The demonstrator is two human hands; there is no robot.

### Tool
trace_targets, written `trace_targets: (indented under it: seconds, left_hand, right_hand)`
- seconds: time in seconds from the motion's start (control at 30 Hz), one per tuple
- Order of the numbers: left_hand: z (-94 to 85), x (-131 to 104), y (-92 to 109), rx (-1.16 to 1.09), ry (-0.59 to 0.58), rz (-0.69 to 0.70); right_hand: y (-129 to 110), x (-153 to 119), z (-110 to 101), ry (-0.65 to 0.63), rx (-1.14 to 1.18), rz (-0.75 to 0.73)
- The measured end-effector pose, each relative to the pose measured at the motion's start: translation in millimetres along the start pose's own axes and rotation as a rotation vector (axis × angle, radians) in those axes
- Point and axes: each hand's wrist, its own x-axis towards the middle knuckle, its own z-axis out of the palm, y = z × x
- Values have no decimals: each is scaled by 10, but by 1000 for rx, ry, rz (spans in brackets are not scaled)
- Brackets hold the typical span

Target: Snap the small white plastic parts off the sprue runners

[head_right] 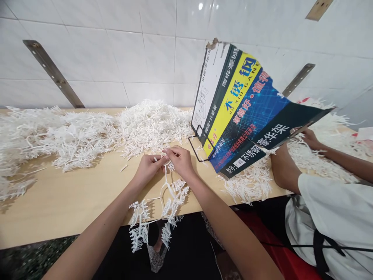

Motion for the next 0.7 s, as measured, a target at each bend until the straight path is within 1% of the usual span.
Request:
trace_targets:
  seconds: [0.07,0.17,0.27,0.37,0.43,0.5,0.53,0.6,0.7]
  left_hand:
    - [5,-1,1,-9,-10,-8]
    - [15,3,6,-92,10,5]
    - [15,12,8,-188,77,26]
    - [2,16,0,-212,147,-2]
    - [-5,12,-9,-191,136,32]
    - [-5,8,-17,-155,80,89]
    - [-2,9,-21,-139,52,106]
    - [6,22,-28,-108,16,98]
    - [19,63,-39,-108,-20,49]
  right_hand:
    - [-21,-4,2,8,10,-1]
    - [-49,-10,3,-7,21,-4]
    - [-66,-18,-5,-43,74,30]
    - [-68,-15,-16,-102,129,85]
    - [-60,-4,-15,-178,123,120]
    - [-45,7,-1,-246,90,153]
    - [-34,10,9,-251,62,168]
    - [-10,3,30,-207,6,191]
    - [33,-22,45,-83,-64,211]
